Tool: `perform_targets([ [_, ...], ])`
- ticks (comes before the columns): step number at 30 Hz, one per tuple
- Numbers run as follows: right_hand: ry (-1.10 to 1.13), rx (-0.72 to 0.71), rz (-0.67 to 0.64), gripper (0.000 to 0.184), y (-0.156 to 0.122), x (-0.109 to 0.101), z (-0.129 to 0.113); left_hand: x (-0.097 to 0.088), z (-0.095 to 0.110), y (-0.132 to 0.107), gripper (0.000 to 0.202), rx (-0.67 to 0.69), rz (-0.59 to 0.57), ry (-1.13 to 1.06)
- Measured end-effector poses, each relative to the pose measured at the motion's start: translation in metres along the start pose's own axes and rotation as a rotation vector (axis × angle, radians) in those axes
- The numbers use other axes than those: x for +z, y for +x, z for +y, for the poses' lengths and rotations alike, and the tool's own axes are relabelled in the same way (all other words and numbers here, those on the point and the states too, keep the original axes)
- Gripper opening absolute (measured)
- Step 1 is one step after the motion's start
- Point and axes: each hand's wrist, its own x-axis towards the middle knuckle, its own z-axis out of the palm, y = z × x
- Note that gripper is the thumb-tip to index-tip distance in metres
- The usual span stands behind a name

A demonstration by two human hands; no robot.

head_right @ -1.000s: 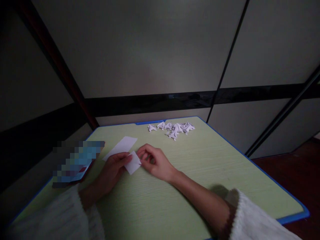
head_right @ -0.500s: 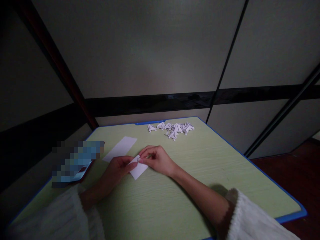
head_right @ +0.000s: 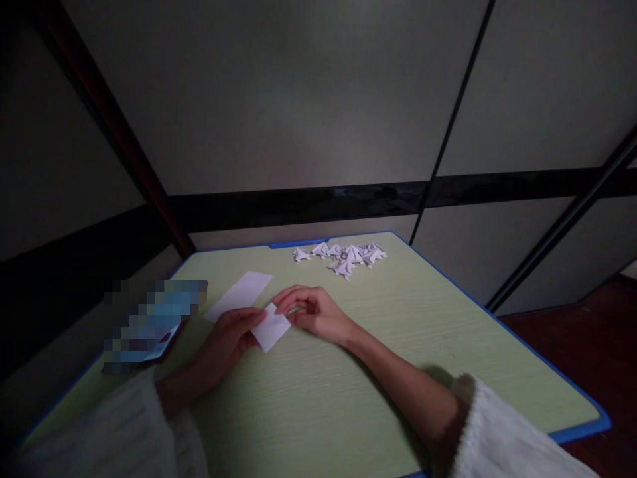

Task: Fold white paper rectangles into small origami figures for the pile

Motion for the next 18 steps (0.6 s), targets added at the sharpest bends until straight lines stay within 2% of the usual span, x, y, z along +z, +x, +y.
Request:
perform_targets([
  [5,0.039,0.037,0.004,0.011,0.0007,0.0014,0.0012,-0.0002,-0.0011,0.0003,0.015,0.019,0.002,-0.014],
  [10,-0.028,0.022,0.033,0.006,0.0018,0.0024,0.0039,-0.0018,-0.0035,0.0016,0.015,0.045,-0.005,0.071],
  [12,-0.068,0.013,0.064,0.002,0.0022,0.0029,0.0042,-0.0007,-0.0019,0.0000,0.016,0.072,-0.024,0.166],
  [14,-0.098,0.026,0.106,0.006,0.0024,0.0043,0.0035,0.0007,0.0009,-0.0023,0.017,0.128,-0.043,0.287],
  [18,-0.105,0.138,0.200,0.017,0.0019,0.0095,0.0002,0.0021,0.0048,-0.0048,0.015,0.205,-0.065,0.430],
])
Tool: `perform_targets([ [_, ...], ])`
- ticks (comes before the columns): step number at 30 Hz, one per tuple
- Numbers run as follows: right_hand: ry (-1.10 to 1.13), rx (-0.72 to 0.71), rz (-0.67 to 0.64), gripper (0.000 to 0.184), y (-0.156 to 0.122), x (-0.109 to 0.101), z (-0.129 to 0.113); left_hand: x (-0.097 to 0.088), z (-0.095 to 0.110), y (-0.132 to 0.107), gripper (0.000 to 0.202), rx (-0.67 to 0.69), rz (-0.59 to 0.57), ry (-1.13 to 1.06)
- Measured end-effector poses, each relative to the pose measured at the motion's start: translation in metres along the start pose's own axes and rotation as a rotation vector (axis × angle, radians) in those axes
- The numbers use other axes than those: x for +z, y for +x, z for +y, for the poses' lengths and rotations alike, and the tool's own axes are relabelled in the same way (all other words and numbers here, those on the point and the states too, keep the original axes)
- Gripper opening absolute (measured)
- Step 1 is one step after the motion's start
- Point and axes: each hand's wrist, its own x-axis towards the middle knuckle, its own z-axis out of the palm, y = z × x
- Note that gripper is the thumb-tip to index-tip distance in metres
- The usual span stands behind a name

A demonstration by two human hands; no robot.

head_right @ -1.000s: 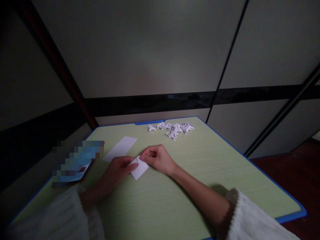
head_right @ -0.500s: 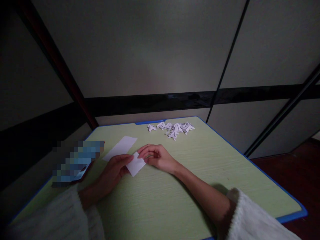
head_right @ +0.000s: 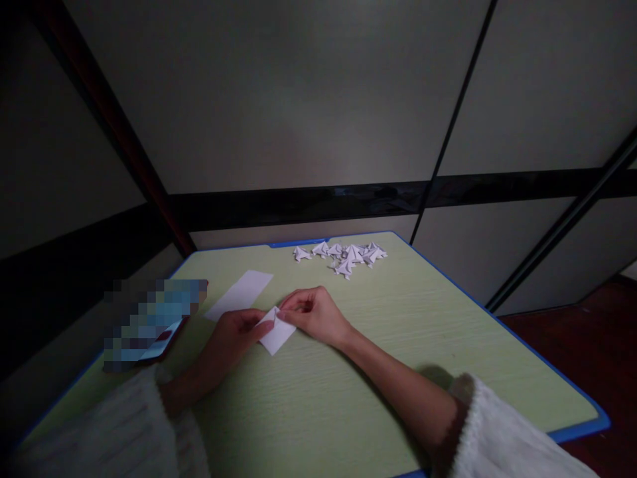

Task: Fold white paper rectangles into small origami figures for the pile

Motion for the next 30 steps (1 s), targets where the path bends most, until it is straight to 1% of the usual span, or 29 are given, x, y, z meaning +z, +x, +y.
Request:
perform_targets([
  [4,0.025,0.085,0.080,0.020,-0.002,0.005,-0.002,0.000,-0.001,0.001,0.015,-0.010,-0.009,0.016],
  [8,0.022,0.105,0.134,0.020,-0.002,0.009,-0.001,0.000,0.001,0.000,0.016,-0.036,-0.014,-0.041],
  [13,0.002,0.140,0.159,0.019,-0.002,0.012,-0.001,0.000,0.004,-0.001,0.017,-0.089,0.002,-0.020],
  [17,0.053,0.161,0.187,0.023,-0.001,0.014,0.000,0.000,0.001,0.000,0.017,-0.057,0.006,0.029],
  [20,0.073,0.118,0.139,0.025,0.000,0.014,0.001,-0.001,-0.002,0.001,0.017,-0.020,-0.012,0.045],
  [22,-0.022,0.059,0.063,0.021,-0.001,0.013,0.001,-0.002,-0.003,0.001,0.016,0.000,-0.018,0.053],
  [25,-0.317,-0.045,-0.040,0.018,-0.005,0.012,-0.003,-0.003,-0.003,0.001,0.017,0.011,-0.025,0.057],
  [27,-0.481,-0.102,-0.062,0.018,-0.008,0.012,-0.005,-0.003,-0.003,0.001,0.017,0.013,-0.035,0.059],
  [30,-0.561,-0.132,-0.045,0.018,-0.009,0.013,-0.006,-0.003,-0.003,0.001,0.018,-0.003,-0.046,0.042],
])
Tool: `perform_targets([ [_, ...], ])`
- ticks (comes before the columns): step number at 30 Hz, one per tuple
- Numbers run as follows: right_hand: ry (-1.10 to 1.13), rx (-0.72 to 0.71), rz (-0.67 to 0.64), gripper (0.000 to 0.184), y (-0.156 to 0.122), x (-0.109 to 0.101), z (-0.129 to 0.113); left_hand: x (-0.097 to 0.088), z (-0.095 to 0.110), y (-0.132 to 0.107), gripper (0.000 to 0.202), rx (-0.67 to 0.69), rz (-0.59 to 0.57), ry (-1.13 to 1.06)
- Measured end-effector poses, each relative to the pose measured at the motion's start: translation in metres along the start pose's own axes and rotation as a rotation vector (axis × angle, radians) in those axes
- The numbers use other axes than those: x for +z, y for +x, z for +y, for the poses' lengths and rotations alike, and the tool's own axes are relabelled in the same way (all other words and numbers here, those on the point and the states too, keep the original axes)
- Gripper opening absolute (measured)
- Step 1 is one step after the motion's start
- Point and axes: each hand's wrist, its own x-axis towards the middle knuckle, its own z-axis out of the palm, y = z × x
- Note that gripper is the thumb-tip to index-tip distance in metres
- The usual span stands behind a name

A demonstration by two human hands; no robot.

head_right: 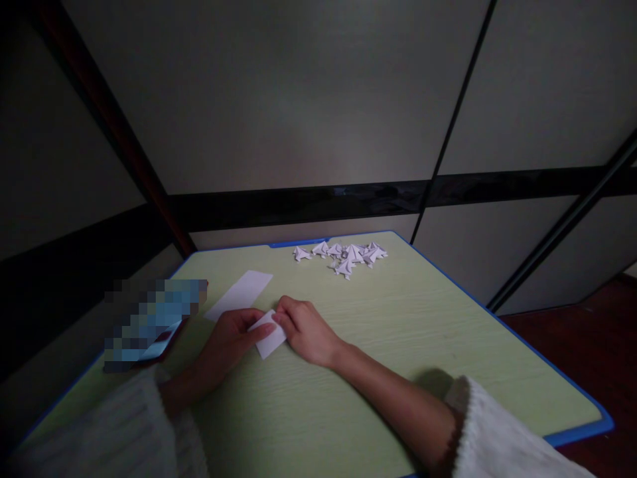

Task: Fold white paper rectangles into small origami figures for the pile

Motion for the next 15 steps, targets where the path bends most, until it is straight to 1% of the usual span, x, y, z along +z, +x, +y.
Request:
perform_targets([
  [3,0.036,0.052,0.007,0.019,0.0001,0.0012,0.0015,0.0004,-0.0005,0.0001,0.018,-0.023,-0.012,-0.033],
  [6,0.141,0.091,-0.060,0.019,0.0006,-0.0001,0.0044,0.0000,-0.0003,-0.0004,0.018,-0.048,-0.030,-0.063],
  [9,0.195,0.042,-0.124,0.023,0.0003,-0.0026,0.0056,-0.0004,0.0000,-0.0011,0.020,-0.055,-0.057,-0.077],
  [12,0.158,0.003,-0.139,0.026,-0.0008,-0.0044,0.0043,0.0002,-0.0001,-0.0017,0.022,-0.043,-0.086,-0.056],
  [15,0.100,-0.036,-0.179,0.026,-0.0019,-0.0051,0.0026,0.0023,0.0000,-0.0022,0.024,-0.034,-0.113,-0.021],
])
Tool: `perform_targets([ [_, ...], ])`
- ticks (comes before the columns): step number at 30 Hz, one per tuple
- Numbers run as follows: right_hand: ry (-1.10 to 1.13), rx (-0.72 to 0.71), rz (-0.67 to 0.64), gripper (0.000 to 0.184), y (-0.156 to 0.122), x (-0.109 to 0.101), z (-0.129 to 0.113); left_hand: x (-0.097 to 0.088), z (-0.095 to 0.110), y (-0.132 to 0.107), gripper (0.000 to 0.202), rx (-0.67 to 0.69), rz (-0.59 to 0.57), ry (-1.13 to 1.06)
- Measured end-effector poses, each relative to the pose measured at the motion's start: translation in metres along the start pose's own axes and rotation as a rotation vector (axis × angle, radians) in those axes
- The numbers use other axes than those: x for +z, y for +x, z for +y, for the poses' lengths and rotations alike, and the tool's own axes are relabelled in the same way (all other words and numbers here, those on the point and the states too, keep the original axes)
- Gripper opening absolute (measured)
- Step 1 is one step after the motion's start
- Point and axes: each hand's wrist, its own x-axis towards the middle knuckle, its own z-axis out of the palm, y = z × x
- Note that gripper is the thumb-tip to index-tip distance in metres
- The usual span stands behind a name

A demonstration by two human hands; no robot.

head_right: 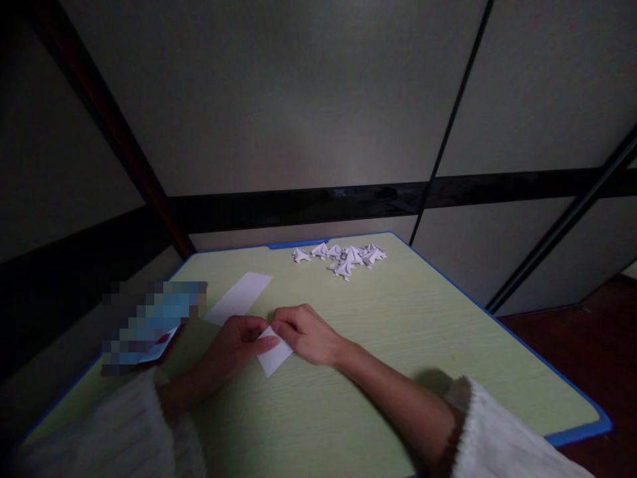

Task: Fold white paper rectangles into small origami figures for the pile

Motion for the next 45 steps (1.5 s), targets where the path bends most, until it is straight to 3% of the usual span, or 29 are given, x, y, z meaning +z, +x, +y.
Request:
perform_targets([
  [6,0.058,0.031,0.071,0.026,0.002,0.001,0.002,0.003,0.003,0.001,0.024,0.001,-0.015,-0.062],
  [9,0.199,0.090,0.136,0.027,0.004,0.004,0.005,0.000,0.004,0.003,0.024,0.013,0.077,-0.091],
  [13,0.293,0.141,0.110,0.026,0.006,0.007,0.008,-0.004,0.006,0.004,0.022,0.082,0.248,-0.049],
  [16,0.322,0.161,0.151,0.026,0.007,0.007,0.010,-0.006,0.006,0.005,0.021,0.060,0.298,-0.075],
  [21,0.451,0.119,0.385,0.024,0.010,0.001,0.011,-0.004,0.003,0.005,0.023,0.007,0.207,-0.078],
  [27,0.563,0.037,0.364,0.022,0.011,0.003,0.010,-0.002,0.007,0.001,0.020,0.014,0.140,-0.084],
  [30,0.442,-0.011,0.395,0.014,0.009,0.001,0.010,-0.004,0.006,0.001,0.018,0.025,0.020,-0.167],
  [33,0.277,-0.030,0.356,0.014,0.008,-0.003,0.008,-0.005,0.003,0.002,0.025,0.051,-0.020,-0.264],
  [38,0.249,-0.031,0.293,0.012,0.007,-0.002,0.007,-0.001,0.003,0.003,0.021,-0.011,-0.002,-0.068],
  [43,0.420,-0.013,0.525,0.018,0.007,0.001,0.006,-0.001,0.003,0.003,0.017,0.023,0.196,-0.159],
  [45,0.424,0.022,0.524,0.023,0.007,0.002,0.004,-0.002,0.002,0.004,0.012,0.029,0.234,-0.235],
])
